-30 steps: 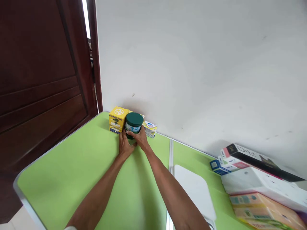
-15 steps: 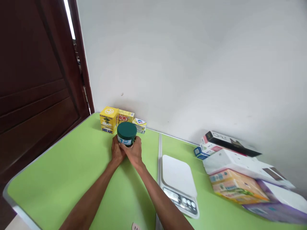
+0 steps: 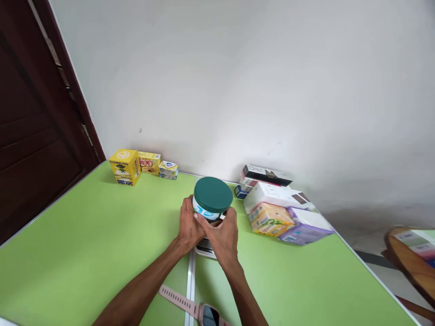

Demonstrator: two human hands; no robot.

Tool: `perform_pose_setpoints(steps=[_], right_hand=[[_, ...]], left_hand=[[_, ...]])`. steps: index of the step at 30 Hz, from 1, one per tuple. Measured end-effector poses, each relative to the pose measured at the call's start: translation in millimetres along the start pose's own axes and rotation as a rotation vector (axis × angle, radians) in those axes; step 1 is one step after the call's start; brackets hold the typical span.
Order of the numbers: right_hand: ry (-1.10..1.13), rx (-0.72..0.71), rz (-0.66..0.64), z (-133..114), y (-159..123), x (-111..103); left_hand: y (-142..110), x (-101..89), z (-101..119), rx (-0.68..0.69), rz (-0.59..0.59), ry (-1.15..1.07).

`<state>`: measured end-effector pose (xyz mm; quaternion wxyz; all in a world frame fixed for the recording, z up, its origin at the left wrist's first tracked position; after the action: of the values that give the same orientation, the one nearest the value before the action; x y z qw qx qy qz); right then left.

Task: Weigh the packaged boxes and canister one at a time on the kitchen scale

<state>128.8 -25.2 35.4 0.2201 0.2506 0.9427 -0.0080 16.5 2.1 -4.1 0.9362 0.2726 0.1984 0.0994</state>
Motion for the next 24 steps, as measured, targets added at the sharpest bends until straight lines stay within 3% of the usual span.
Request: perform_pose_setpoints(steps=[5,12,16,19,21,24], right_hand=[[0.0,0.016,0.055,28.1,12.6,-23.9],[0.048,0.038,0.052,43.0,22.5,-21.5],[0.188,0.081,-0.101,53.5,25.4,-31.7],[0.367,0.173,-0.131,78.4,29.0,-47.6],[0.434,0.254,-0.086,100.7,30.0,-56.1],[0.361,0.285,-0.018,127.3,26.9,-59.4]], left_hand=[[-5.4,34.6,11.1,0.055,-0.072,0.07],[-0.4,44.1,8.7,0.041,-0.186,0.118],[0.5,30.3,4.2,0.087,-0.245,0.095],[-6.5,8.0,-13.0,0.054,-0.279,-0.061],[-13.9,-8.0,-29.9,-0.037,-0.221,-0.221],[-24.0,-23.1,-51.7,-0.186,-0.065,-0.377]])
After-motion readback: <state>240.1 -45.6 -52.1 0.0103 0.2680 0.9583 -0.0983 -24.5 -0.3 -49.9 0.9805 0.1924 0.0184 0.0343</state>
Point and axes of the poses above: each hand's wrist, its own y-axis towards the middle knuckle, its own x-axis out of the palm, z = x × y, the point moved 2 cm from there along y, towards the middle knuckle, and after that the axes turned 13 degrees about x, right-handed, at the moved point
